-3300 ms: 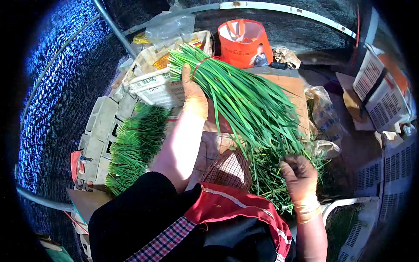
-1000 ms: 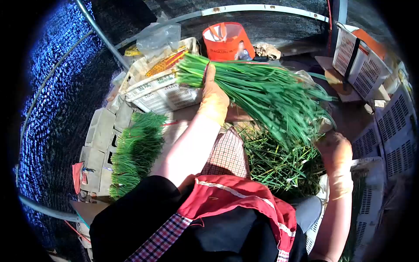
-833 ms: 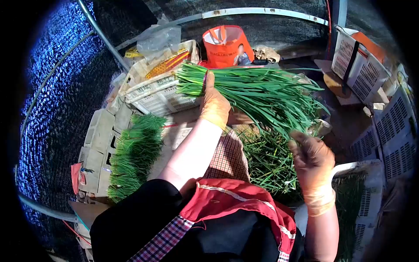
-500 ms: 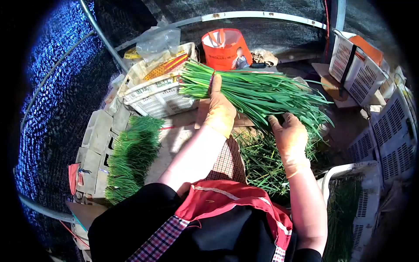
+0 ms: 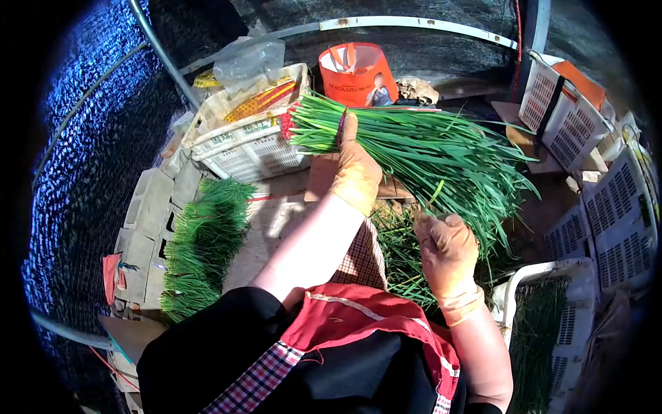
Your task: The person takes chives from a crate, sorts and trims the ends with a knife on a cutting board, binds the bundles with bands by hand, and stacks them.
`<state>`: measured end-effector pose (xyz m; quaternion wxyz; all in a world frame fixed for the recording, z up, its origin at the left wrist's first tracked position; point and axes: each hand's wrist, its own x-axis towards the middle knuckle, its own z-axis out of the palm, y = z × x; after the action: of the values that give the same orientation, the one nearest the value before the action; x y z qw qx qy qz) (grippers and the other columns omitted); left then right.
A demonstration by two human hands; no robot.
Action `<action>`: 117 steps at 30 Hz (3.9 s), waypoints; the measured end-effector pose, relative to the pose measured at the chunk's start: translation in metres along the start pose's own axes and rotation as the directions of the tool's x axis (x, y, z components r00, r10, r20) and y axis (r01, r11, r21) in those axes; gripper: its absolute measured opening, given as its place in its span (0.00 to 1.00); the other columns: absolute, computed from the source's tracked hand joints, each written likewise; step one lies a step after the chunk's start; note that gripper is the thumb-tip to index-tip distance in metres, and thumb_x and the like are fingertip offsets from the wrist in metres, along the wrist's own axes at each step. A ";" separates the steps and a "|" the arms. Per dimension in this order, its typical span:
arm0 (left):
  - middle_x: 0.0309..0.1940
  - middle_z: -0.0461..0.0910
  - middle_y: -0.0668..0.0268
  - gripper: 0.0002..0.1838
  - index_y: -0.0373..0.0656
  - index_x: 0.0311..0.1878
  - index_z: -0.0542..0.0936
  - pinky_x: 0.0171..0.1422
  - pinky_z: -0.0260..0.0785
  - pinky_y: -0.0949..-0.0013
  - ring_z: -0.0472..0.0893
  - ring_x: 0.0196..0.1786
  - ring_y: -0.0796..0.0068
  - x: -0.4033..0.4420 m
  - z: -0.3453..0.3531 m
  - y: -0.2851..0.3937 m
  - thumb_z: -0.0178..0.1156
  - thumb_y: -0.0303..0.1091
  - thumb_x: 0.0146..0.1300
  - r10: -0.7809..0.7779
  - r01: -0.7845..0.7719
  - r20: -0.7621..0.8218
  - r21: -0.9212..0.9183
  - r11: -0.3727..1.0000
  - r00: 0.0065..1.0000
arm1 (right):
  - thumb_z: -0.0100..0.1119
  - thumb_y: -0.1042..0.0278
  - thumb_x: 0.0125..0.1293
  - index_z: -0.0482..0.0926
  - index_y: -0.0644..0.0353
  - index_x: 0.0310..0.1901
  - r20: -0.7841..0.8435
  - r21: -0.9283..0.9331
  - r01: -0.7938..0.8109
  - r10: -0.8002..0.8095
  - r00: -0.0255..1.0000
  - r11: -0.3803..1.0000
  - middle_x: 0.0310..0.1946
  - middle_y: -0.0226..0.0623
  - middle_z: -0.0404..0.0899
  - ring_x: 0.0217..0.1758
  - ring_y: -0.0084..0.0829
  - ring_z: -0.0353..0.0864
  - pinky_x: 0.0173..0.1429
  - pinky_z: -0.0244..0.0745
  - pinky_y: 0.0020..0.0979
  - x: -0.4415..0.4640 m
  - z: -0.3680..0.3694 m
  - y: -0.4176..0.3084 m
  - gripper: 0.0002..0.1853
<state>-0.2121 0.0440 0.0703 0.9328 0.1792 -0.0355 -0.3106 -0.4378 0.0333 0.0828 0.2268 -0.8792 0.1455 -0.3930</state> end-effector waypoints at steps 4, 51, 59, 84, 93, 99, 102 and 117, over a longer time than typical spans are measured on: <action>0.47 0.75 0.64 0.28 0.43 0.50 0.73 0.55 0.67 0.60 0.75 0.48 0.66 0.009 -0.010 -0.005 0.59 0.55 0.54 0.119 -0.119 -0.011 0.044 0.992 0.993 | 0.64 0.79 0.48 0.81 0.56 0.33 -0.077 0.093 0.122 -0.115 0.990 0.988 0.17 0.32 0.69 0.21 0.32 0.69 0.25 0.63 0.31 -0.014 -0.013 -0.004 0.10; 0.55 0.71 0.64 0.34 0.47 0.57 0.70 0.62 0.60 0.57 0.70 0.55 0.62 -0.097 -0.227 0.214 0.49 0.63 0.56 0.609 -0.629 -0.193 -0.070 0.774 0.770 | 0.55 0.79 0.58 0.79 0.63 0.41 0.529 0.427 -0.131 -0.130 0.839 0.895 0.36 0.33 0.78 0.40 0.25 0.73 0.48 0.68 0.24 0.080 0.084 -0.069 0.09; 0.54 0.72 0.64 0.35 0.46 0.56 0.71 0.60 0.62 0.58 0.71 0.54 0.61 -0.107 -0.191 0.212 0.47 0.65 0.55 0.536 -0.558 -0.234 -0.037 0.829 0.811 | 0.55 0.74 0.61 0.78 0.63 0.40 0.483 0.462 -0.245 -0.010 0.875 0.852 0.33 0.33 0.79 0.34 0.22 0.75 0.42 0.70 0.22 0.068 0.130 -0.045 0.07; 0.53 0.71 0.61 0.39 0.44 0.57 0.68 0.60 0.62 0.57 0.70 0.54 0.61 -0.101 -0.181 0.217 0.56 0.65 0.49 0.623 -0.623 -0.001 0.031 0.782 0.782 | 0.55 0.81 0.51 0.77 0.67 0.43 0.618 0.497 -0.189 -0.192 0.763 0.847 0.34 0.39 0.80 0.36 0.21 0.75 0.40 0.70 0.23 0.078 0.110 -0.068 0.15; 0.55 0.69 0.62 0.41 0.46 0.59 0.65 0.61 0.62 0.57 0.69 0.56 0.62 -0.107 -0.172 0.218 0.57 0.65 0.48 0.621 -0.621 0.025 0.028 0.783 0.784 | 0.59 0.79 0.51 0.69 0.65 0.50 0.625 0.426 0.004 -0.297 0.722 0.905 0.40 0.36 0.76 0.41 0.26 0.76 0.43 0.72 0.26 0.081 0.124 -0.056 0.22; 0.54 0.69 0.61 0.41 0.45 0.59 0.65 0.61 0.62 0.56 0.69 0.56 0.61 -0.106 -0.174 0.218 0.56 0.65 0.49 0.608 -0.608 -0.007 -0.012 0.794 0.794 | 0.57 0.57 0.56 0.78 0.60 0.42 0.340 -0.020 0.640 -0.597 0.727 0.768 0.37 0.42 0.80 0.37 0.42 0.79 0.42 0.73 0.36 0.084 0.131 -0.061 0.17; 0.53 0.71 0.60 0.39 0.42 0.57 0.68 0.59 0.64 0.56 0.71 0.53 0.62 -0.109 -0.168 0.217 0.53 0.65 0.52 0.578 -0.579 -0.036 -0.082 0.811 0.815 | 0.54 0.57 0.57 0.77 0.60 0.43 0.653 -0.030 0.340 -0.239 0.718 0.940 0.39 0.41 0.79 0.40 0.41 0.78 0.45 0.71 0.35 0.076 0.136 -0.040 0.17; 0.40 0.78 0.66 0.18 0.41 0.47 0.76 0.46 0.72 0.65 0.78 0.41 0.70 -0.151 -0.239 0.238 0.63 0.40 0.55 0.662 -0.685 -0.306 0.042 0.727 0.684 | 0.51 0.58 0.57 0.76 0.64 0.21 0.482 -0.419 0.085 0.143 0.864 0.904 0.25 0.47 0.78 0.30 0.48 0.78 0.31 0.72 0.39 0.054 0.155 0.118 0.16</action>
<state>-0.1564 0.3853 -0.0608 0.9815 0.1632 0.0549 0.0840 -0.2942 -0.0466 -0.0347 0.0648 -0.9763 0.1772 -0.1056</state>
